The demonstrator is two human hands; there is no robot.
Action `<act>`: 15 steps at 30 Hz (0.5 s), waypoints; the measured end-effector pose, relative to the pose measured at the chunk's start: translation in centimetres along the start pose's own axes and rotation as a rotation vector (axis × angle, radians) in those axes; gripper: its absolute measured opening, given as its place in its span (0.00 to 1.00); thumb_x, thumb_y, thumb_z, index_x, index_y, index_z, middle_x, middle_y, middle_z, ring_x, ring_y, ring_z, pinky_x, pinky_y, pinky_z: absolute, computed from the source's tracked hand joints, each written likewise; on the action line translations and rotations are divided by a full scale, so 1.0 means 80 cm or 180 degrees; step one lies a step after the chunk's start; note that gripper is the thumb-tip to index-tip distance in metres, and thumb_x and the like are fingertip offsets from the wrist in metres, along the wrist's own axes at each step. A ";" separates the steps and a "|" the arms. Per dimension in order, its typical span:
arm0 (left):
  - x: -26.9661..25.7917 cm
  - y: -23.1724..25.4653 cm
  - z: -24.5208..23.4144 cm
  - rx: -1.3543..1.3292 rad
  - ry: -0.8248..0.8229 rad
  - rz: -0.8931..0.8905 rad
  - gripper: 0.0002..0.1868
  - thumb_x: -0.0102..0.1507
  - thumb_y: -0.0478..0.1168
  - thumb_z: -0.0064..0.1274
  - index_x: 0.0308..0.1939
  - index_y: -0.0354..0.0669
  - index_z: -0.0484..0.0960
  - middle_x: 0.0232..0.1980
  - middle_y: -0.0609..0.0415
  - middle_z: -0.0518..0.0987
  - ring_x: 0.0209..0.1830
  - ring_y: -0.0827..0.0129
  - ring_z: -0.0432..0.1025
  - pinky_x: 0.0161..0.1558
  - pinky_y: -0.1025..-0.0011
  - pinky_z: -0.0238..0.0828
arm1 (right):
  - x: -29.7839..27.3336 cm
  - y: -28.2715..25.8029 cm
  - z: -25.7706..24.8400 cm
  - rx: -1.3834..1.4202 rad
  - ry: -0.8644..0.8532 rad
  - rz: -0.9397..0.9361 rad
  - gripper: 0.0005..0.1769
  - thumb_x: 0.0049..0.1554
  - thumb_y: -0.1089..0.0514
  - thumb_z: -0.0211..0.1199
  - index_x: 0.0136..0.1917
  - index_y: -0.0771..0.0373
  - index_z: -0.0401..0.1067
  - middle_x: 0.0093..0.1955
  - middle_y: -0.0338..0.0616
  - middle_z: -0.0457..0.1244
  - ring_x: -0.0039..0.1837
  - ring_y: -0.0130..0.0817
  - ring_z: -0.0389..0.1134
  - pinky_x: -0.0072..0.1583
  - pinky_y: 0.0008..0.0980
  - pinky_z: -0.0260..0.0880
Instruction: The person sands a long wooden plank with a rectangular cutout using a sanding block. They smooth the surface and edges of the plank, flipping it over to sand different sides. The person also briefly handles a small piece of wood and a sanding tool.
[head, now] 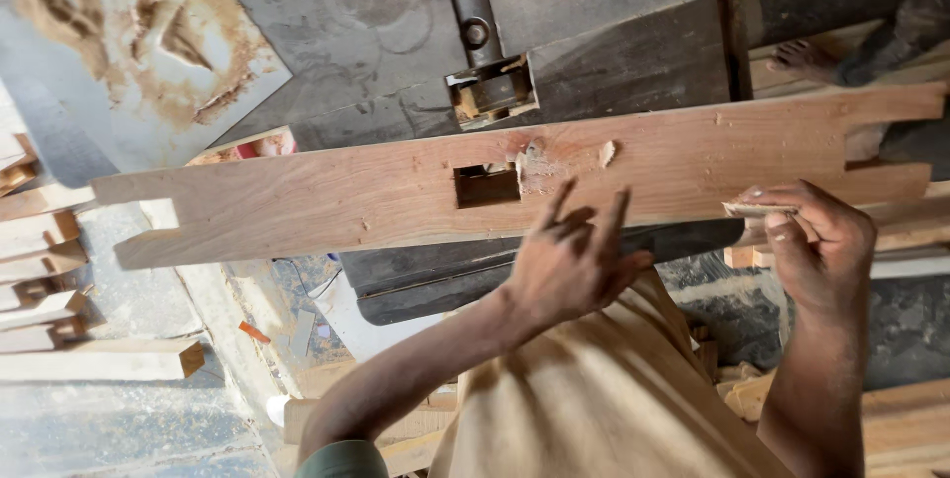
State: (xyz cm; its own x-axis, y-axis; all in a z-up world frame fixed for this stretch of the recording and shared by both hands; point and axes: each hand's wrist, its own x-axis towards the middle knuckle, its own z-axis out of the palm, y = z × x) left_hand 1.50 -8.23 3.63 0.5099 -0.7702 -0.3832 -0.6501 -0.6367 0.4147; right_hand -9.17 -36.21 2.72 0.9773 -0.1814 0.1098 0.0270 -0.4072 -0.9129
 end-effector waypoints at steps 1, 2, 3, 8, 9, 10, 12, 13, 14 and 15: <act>-0.011 -0.015 -0.005 -0.0707 -0.0115 -0.0151 0.47 0.73 0.66 0.34 0.82 0.36 0.42 0.51 0.47 0.84 0.67 0.61 0.69 0.88 0.50 0.29 | 0.011 -0.001 -0.001 0.0050 -0.0049 -0.0148 0.14 0.74 0.53 0.58 0.58 0.68 0.72 0.51 0.47 0.69 0.48 0.21 0.69 0.48 0.23 0.71; -0.023 -0.030 -0.006 -0.0664 0.0651 -0.0382 0.45 0.74 0.64 0.37 0.82 0.35 0.44 0.55 0.46 0.83 0.71 0.59 0.66 0.87 0.48 0.32 | 0.017 0.000 0.000 0.0118 -0.0069 -0.0267 0.14 0.73 0.53 0.59 0.59 0.67 0.71 0.51 0.47 0.68 0.48 0.23 0.69 0.50 0.26 0.72; -0.035 -0.044 -0.004 -0.0601 0.1420 -0.0594 0.43 0.75 0.61 0.40 0.81 0.35 0.47 0.60 0.45 0.82 0.76 0.57 0.64 0.85 0.46 0.35 | 0.022 0.005 0.001 0.0186 -0.0087 -0.0386 0.14 0.73 0.53 0.59 0.60 0.67 0.71 0.51 0.47 0.68 0.48 0.25 0.70 0.51 0.28 0.74; -0.059 -0.063 0.040 -0.0426 0.2078 -0.0927 0.43 0.73 0.58 0.39 0.79 0.27 0.46 0.80 0.37 0.63 0.85 0.49 0.46 0.80 0.37 0.31 | 0.011 0.026 0.013 0.0000 -0.0119 0.0373 0.18 0.69 0.51 0.59 0.59 0.70 0.75 0.35 0.40 0.64 0.25 0.13 0.53 0.29 0.16 0.48; -0.052 -0.058 0.049 -0.0451 0.1989 -0.0912 0.44 0.72 0.59 0.38 0.79 0.27 0.46 0.82 0.39 0.59 0.85 0.49 0.44 0.80 0.35 0.30 | 0.014 0.027 0.016 -0.0039 -0.0176 0.0500 0.19 0.67 0.51 0.59 0.59 0.70 0.76 0.30 0.37 0.61 0.23 0.12 0.52 0.28 0.16 0.46; -0.047 -0.055 0.056 -0.0457 0.1906 -0.0887 0.45 0.71 0.60 0.37 0.78 0.26 0.47 0.84 0.41 0.55 0.86 0.50 0.41 0.80 0.34 0.29 | 0.019 0.027 0.020 -0.0071 -0.0244 0.0327 0.19 0.68 0.50 0.58 0.58 0.70 0.75 0.35 0.40 0.64 0.24 0.12 0.53 0.28 0.16 0.47; -0.040 -0.046 0.066 -0.0442 0.1843 -0.0806 0.45 0.72 0.63 0.34 0.79 0.28 0.47 0.84 0.38 0.52 0.86 0.48 0.39 0.80 0.35 0.29 | 0.031 0.018 0.020 -0.0145 -0.0358 -0.0021 0.18 0.70 0.50 0.57 0.56 0.69 0.74 0.45 0.46 0.69 0.25 0.12 0.55 0.27 0.15 0.50; -0.037 -0.043 0.069 -0.0435 0.1811 -0.0755 0.45 0.72 0.64 0.32 0.80 0.29 0.48 0.84 0.37 0.51 0.87 0.47 0.37 0.81 0.36 0.29 | 0.035 0.012 0.021 -0.0187 -0.0355 -0.0072 0.18 0.70 0.50 0.57 0.56 0.69 0.73 0.46 0.47 0.69 0.26 0.12 0.56 0.28 0.15 0.52; -0.037 -0.043 0.072 -0.0457 0.1805 -0.0756 0.46 0.72 0.65 0.31 0.80 0.29 0.48 0.85 0.36 0.50 0.87 0.46 0.37 0.81 0.36 0.30 | 0.038 0.005 0.021 -0.0237 -0.0342 -0.0119 0.18 0.71 0.50 0.57 0.56 0.69 0.73 0.48 0.48 0.69 0.27 0.12 0.57 0.28 0.15 0.53; -0.036 -0.043 0.074 -0.0479 0.1798 -0.0758 0.47 0.72 0.67 0.30 0.80 0.29 0.49 0.85 0.35 0.49 0.87 0.45 0.37 0.81 0.36 0.30 | 0.040 0.001 0.022 -0.0286 -0.0329 -0.0166 0.17 0.71 0.50 0.56 0.56 0.69 0.73 0.50 0.50 0.69 0.28 0.12 0.58 0.29 0.14 0.54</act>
State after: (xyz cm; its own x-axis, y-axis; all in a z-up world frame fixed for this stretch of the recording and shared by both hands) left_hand -1.10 -3.61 -1.60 0.8764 -0.4816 -0.0015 -0.4167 -0.7598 0.4991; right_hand -5.64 -35.24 2.34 0.9916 -0.0666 0.1109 0.0640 -0.4930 -0.8677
